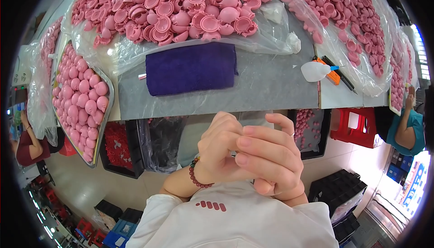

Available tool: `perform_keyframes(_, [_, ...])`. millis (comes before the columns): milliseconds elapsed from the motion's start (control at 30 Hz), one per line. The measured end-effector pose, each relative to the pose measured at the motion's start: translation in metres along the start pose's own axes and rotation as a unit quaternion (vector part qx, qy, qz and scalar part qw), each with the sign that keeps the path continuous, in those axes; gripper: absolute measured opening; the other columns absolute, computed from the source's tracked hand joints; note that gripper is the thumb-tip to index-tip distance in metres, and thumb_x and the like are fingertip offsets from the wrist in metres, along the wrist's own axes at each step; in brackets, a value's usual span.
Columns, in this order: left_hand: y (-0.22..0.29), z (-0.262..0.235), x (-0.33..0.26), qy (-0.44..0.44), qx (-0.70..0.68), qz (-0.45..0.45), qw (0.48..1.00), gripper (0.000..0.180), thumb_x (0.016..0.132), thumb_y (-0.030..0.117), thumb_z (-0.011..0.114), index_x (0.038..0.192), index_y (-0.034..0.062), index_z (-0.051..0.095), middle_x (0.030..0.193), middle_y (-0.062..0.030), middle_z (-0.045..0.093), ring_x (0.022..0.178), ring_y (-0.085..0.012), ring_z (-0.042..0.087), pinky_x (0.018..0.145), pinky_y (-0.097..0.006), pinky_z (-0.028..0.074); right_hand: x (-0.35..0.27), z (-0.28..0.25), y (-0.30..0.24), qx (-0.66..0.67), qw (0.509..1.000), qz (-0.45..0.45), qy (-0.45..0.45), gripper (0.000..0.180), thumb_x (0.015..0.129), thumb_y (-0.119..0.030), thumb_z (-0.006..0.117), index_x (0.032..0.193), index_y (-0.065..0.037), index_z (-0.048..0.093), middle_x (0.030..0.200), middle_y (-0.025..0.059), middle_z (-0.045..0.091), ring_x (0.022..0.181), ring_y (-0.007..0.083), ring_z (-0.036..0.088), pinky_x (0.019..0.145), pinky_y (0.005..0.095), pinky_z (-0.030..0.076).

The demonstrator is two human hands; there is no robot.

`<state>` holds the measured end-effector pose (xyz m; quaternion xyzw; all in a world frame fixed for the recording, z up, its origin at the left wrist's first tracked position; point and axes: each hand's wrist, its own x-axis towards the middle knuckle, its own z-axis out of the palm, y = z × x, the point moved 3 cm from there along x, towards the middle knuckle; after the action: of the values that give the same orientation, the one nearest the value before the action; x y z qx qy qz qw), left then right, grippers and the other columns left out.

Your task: The person is assembling and gluing small pink plastic components together at a factory workbench.

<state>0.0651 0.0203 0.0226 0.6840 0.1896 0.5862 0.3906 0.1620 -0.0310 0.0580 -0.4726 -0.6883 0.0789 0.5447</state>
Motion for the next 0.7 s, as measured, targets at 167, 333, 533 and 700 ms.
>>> perform_keyframes(167, [0.0000,-0.0001,0.0005,0.011,0.006,0.008,1.000,0.037,0.064,0.022,0.078,0.074,0.0057,0.046,0.058,-0.0029,0.045,0.047,-0.0151,0.040,0.047,-0.027,0.029,0.0008,-0.0001,-0.0004,-0.002,1.000,0.003,-0.003,0.046,0.093,-0.042,0.036,0.089,-0.008,0.067,0.095,0.0058,0.065,0.089,0.0209,0.061,0.089,0.0407,0.038])
perform_keyframes(333, [-0.0007,-0.0018,0.0011,0.002,0.006,0.003,1.000,0.041,0.062,0.027,0.080,0.073,0.0059,0.047,0.057,-0.0026,0.045,0.047,-0.0152,0.040,0.047,-0.026,0.029,-0.0002,-0.0007,0.0000,-0.020,0.999,-0.006,-0.040,0.048,0.092,-0.048,0.032,0.092,-0.009,0.061,0.098,0.0070,0.061,0.091,0.0260,0.060,0.083,0.0452,0.043])
perform_keyframes(533, [-0.0045,-0.0055,0.0014,-0.030,-0.048,0.010,0.998,0.052,0.056,0.041,0.082,0.073,0.0056,0.047,0.057,-0.0023,0.044,0.047,-0.0157,0.041,0.047,-0.027,0.029,0.0056,0.0078,0.0046,-0.030,0.999,0.030,0.033,0.053,0.091,-0.048,0.033,0.096,-0.006,0.065,0.103,0.0085,0.062,0.095,0.0274,0.058,0.086,0.0400,0.040])
perform_keyframes(700, [-0.0002,-0.0071,-0.0025,-0.024,0.006,-0.008,1.000,0.054,0.058,0.043,0.081,0.076,0.0059,0.047,0.060,-0.0019,0.046,0.051,-0.0158,0.043,0.049,-0.027,0.031,0.0006,0.0022,0.0025,-0.044,0.998,-0.016,-0.032,0.053,0.091,-0.049,0.031,0.097,-0.007,0.064,0.103,0.0079,0.062,0.097,0.0287,0.056,0.087,0.0439,0.040])
